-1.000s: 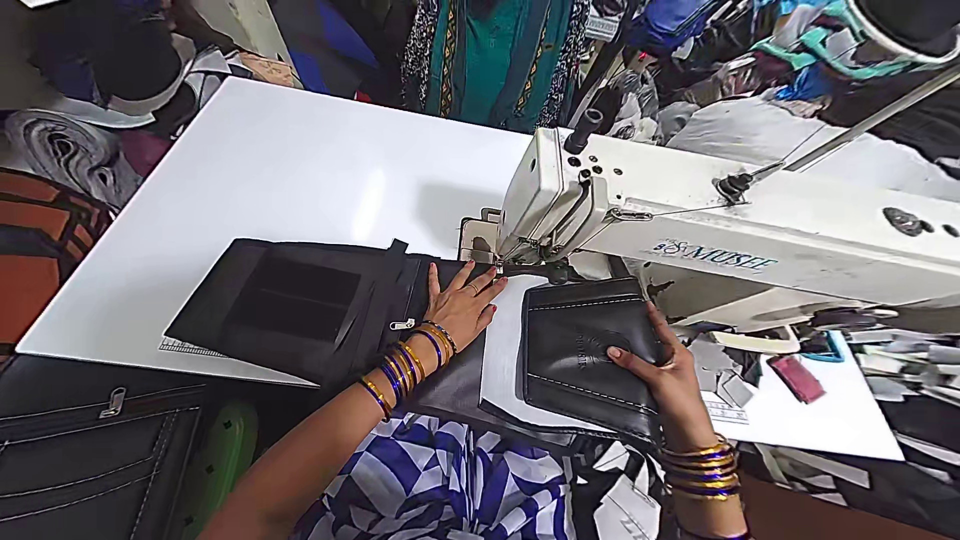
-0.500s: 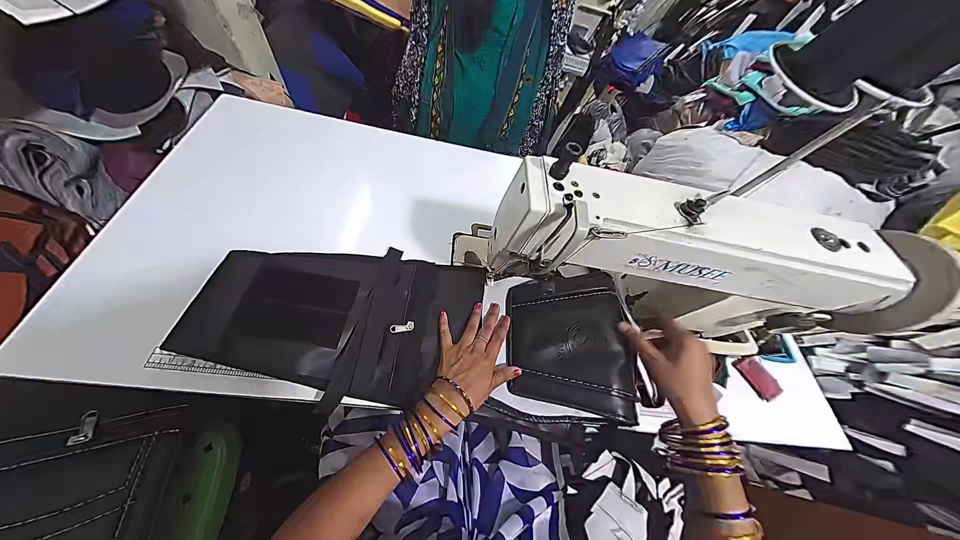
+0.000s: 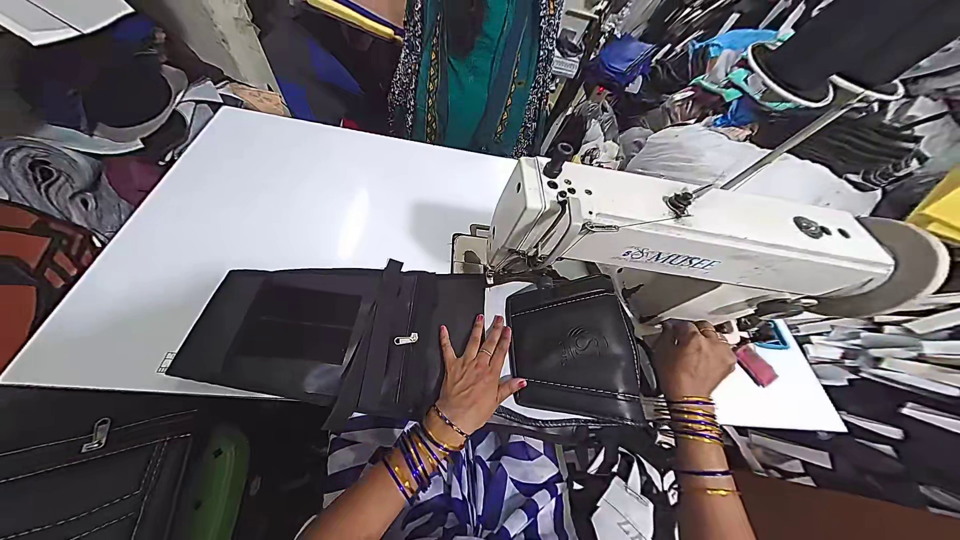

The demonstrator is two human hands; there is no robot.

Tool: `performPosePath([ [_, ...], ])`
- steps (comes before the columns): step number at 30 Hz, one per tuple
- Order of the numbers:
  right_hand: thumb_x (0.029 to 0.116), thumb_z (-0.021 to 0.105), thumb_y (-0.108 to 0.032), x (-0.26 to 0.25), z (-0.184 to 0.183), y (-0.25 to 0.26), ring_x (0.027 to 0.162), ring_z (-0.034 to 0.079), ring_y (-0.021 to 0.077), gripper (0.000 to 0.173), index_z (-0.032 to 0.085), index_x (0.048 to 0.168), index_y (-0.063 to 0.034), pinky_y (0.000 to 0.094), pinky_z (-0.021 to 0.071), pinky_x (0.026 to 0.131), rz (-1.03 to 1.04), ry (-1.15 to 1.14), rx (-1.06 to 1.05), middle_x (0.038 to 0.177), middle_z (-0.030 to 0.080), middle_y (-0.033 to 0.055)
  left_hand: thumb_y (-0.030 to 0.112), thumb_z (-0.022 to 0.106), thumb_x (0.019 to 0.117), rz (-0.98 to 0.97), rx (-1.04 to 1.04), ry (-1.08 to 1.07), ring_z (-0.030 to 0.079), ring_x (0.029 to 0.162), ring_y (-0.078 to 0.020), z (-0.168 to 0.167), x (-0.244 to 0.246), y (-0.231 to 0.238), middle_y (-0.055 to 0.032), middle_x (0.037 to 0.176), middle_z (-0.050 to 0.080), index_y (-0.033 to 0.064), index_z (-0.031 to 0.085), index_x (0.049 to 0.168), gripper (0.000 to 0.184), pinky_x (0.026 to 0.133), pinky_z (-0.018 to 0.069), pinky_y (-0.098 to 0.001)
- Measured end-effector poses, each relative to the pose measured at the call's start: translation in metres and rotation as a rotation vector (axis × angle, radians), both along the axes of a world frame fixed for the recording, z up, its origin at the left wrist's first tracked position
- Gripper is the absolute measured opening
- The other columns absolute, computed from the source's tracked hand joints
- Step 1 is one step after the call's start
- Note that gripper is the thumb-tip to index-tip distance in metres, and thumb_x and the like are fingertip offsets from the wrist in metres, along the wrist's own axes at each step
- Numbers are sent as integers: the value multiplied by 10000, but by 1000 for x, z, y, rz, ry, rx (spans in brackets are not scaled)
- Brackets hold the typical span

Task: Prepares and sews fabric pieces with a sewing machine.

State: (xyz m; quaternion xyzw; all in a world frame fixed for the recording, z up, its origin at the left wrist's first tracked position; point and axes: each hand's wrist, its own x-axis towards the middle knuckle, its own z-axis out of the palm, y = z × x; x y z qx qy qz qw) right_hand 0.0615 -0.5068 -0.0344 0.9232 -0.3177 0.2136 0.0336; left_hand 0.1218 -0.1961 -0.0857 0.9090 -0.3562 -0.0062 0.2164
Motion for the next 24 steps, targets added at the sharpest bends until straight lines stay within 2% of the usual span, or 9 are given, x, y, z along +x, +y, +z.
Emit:
performPosePath([
  [4, 981, 591, -95, -18, 29, 9, 935, 671, 569, 252, 724, 972, 119, 720, 470, 811, 245, -57, 103, 976, 689, 368, 643, 435, 985, 17, -7, -3, 307, 1520, -422, -1, -3, -1, -87, 1654, 360, 82, 405, 1575, 815, 1056, 104, -864],
  [7, 943, 579, -133, -36, 36, 69, 885, 731, 372, 263, 747, 926, 69, 534, 567, 801, 669, -149, 227, 945, 742, 237, 642, 443, 984, 31, -11, 33, 294, 1527, -418, 2, 2, -7, -86, 1654, 359, 80, 397, 1578, 819, 1071, 90, -855],
  [9, 957, 587, -197, -44, 17, 122, 957, 742, 250, 268, 779, 921, -14, 432, 589, 868, 913, -71, 360, 991, 770, 126, 622, 470, 984, 12, 7, 92, 278, 1536, -407, 8, 6, -6, -82, 1651, 366, 77, 394, 1579, 811, 1093, 71, -837],
  [11, 914, 615, -221, -41, -13, 155, 973, 744, 244, 228, 803, 933, -94, 419, 590, 821, 1022, -1, 237, 1016, 785, 51, 501, 540, 1011, -93, 94, 271, 183, 1572, -375, 31, 18, 2, -74, 1680, 306, 82, 348, 1599, 748, 1121, 23, -810],
  [13, 889, 614, -235, -37, -33, 164, 918, 695, 277, 213, 798, 890, -127, 446, 495, 730, 1035, -15, 141, 983, 775, 26, 335, 614, 1020, -299, 173, 485, 129, 1588, -332, 55, 36, 26, -81, 1682, 296, 81, 394, 1574, 648, 1172, 10, -755],
  [16, 901, 587, -223, -34, -39, 162, 895, 681, 280, 227, 792, 876, -128, 448, 473, 721, 1064, -37, 92, 948, 762, 31, 139, 759, 898, -560, 60, 423, 333, 1517, -372, 44, 39, 76, -138, 1556, 495, 76, 611, 1418, 544, 1198, 229, -646],
  [19, 918, 551, -161, -33, -47, 164, 837, 654, 257, 238, 758, 818, -104, 413, 446, 744, 1100, -145, 26, 863, 738, 50, 5, 675, 851, -546, -123, 0, 593, 1296, -327, 6, 17, 96, -68, 1405, 647, 105, 681, 1332, 491, 1006, 489, -516],
  [21, 921, 556, -124, -31, -51, 171, 821, 634, 245, 225, 730, 782, -94, 391, 435, 759, 1108, -205, -37, 838, 725, 50, 70, 583, 918, -493, -210, -174, 667, 1179, -256, -9, 12, 95, -35, 1311, 706, 121, 735, 1245, 364, 943, 532, -406],
  [24, 926, 560, -108, -35, -54, 178, 823, 637, 238, 225, 723, 771, -91, 385, 437, 767, 1109, -223, -81, 853, 734, 51, 157, 610, 922, -461, -288, -194, 704, 1114, -242, -13, 9, 92, -54, 1229, 744, 111, 747, 1224, 335, 918, 550, -371],
])
